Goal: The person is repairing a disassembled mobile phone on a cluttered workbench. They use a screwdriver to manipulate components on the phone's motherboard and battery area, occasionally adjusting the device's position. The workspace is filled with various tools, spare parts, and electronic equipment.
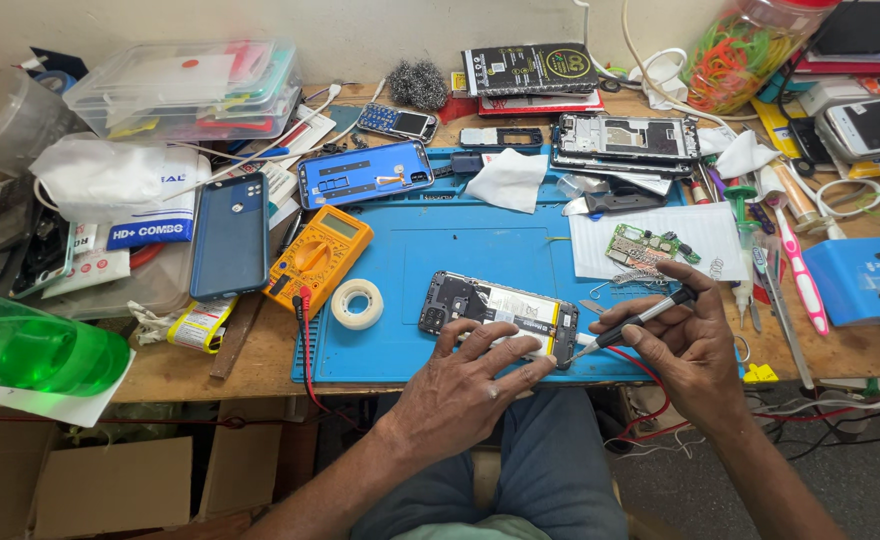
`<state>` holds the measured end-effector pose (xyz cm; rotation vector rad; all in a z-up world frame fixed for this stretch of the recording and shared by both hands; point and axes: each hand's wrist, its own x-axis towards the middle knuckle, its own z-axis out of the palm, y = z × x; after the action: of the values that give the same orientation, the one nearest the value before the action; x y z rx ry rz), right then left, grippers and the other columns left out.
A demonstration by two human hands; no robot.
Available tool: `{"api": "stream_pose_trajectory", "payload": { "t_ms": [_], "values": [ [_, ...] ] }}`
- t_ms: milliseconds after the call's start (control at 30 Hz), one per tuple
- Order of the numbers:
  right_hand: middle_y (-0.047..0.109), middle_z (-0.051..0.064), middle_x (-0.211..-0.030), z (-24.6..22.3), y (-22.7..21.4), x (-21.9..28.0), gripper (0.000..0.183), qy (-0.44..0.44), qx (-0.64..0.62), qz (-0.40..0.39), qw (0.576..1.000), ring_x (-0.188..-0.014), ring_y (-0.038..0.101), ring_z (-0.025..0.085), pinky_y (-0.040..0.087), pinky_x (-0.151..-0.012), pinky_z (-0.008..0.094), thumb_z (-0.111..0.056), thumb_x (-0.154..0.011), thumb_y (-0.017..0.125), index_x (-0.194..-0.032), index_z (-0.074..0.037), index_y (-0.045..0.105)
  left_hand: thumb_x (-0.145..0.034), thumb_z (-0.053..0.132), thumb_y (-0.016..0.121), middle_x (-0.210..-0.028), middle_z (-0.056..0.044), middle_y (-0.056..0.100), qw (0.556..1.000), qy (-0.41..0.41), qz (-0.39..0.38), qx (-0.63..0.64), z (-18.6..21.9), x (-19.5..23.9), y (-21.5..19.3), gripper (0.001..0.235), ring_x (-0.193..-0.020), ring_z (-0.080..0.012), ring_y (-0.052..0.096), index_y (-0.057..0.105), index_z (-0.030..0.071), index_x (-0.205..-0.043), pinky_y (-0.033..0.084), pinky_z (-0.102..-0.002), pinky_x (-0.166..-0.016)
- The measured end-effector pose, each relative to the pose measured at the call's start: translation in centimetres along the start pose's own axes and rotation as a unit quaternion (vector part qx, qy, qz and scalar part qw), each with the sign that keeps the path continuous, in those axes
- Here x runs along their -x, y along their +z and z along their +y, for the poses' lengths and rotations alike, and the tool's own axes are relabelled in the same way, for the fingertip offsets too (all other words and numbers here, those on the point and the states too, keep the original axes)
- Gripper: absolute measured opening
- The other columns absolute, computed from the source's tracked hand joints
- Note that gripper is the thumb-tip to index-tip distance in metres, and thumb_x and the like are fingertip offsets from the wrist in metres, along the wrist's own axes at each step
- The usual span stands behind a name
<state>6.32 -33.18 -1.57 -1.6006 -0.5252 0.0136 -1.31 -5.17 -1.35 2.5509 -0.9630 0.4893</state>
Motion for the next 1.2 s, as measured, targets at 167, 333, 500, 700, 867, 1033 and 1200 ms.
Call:
{"api": "stream_pose_trajectory", "payload": {
  "t_ms": [167,333,500,700,867,1033,1200],
  "values": [
    [0.075,0.024,-0.105,0.0,0.0,0.0,0.065,0.004,0.003,0.002,1.0,-0.092,0.078,0.024,0.069,-0.076,0.034,0.001,-0.093,0.061,-0.15,-0.009,0.03,-0.093,0.026,0.069,-0.138,-0.002,0.058,1.0,0.002,-0.018,-0.016,0.1,-0.1,0.6,0.049,-0.136,-0.0226,0.048,0.061,0.025,-0.141,0.031,-0.044,-0.115],
    [0.075,0.024,-0.105,0.2,-0.1,0.1,0.065,0.006,0.014,0.007,1.0,-0.091,0.078,0.024,0.069,-0.075,0.033,0.001,-0.093,0.061,-0.149,-0.008,0.03,-0.092,0.039,0.069,-0.14,-0.003,0.054,0.999,0.006,-0.031,-0.024,0.3,0.2,1.2,0.056,-0.136,-0.0238,0.045,0.055,0.031,-0.145,0.026,-0.048,-0.118],
    [0.075,0.024,-0.105,0.3,-0.1,0.2,0.066,0.002,0.024,0.021,1.0,-0.096,0.078,0.026,0.07,-0.078,0.035,0.002,-0.092,0.06,-0.15,-0.008,0.029,-0.093,0.04,0.069,-0.14,-0.004,0.052,0.998,0.018,-0.033,-0.041,0.1,0.1,2.0,0.057,-0.136,-0.0245,0.043,0.052,0.033,-0.147,0.025,-0.049,-0.117],
    [0.073,0.025,-0.109,0.4,0.0,0.7,0.067,-0.003,0.012,0.045,0.999,-0.103,0.076,0.03,0.068,-0.083,0.038,0.004,-0.094,0.058,-0.152,-0.008,0.027,-0.091,0.04,0.069,-0.139,-0.004,0.052,0.998,0.022,-0.041,-0.051,0.1,0.3,1.9,0.061,-0.134,-0.0245,0.044,0.053,0.029,-0.149,0.026,-0.049,-0.116],
    [0.072,0.025,-0.11,0.7,-0.2,1.0,0.066,-0.045,-0.002,0.026,0.999,-0.104,0.076,0.03,0.069,-0.087,0.038,0.004,-0.096,0.058,-0.152,-0.008,0.027,-0.095,0.041,0.068,-0.14,-0.002,0.057,0.999,0.016,-0.021,-0.027,-0.3,0.4,1.5,0.051,-0.135,-0.0229,0.046,0.061,0.02,-0.142,0.03,-0.044,-0.116],
    [0.073,0.024,-0.11,0.8,-0.2,1.0,0.065,-0.035,0.009,0.017,0.999,-0.102,0.077,0.03,0.07,-0.081,0.037,0.004,-0.094,0.059,-0.15,-0.009,0.027,-0.097,0.041,0.066,-0.139,-0.001,0.06,0.999,0.013,-0.002,-0.029,-0.2,0.4,1.4,0.046,-0.134,-0.0216,0.048,0.065,0.018,-0.137,0.031,-0.042,-0.116],
    [0.073,0.024,-0.11,0.9,-0.2,0.9,0.065,-0.03,0.013,0.008,0.999,-0.103,0.077,0.029,0.071,-0.08,0.036,0.003,-0.094,0.059,-0.149,-0.011,0.027,-0.098,0.041,0.065,-0.139,-0.002,0.06,1.0,0.016,-0.008,-0.023,-0.3,0.3,1.3,0.046,-0.135,-0.0208,0.049,0.065,0.018,-0.137,0.033,-0.042,-0.116]
  ]
}}
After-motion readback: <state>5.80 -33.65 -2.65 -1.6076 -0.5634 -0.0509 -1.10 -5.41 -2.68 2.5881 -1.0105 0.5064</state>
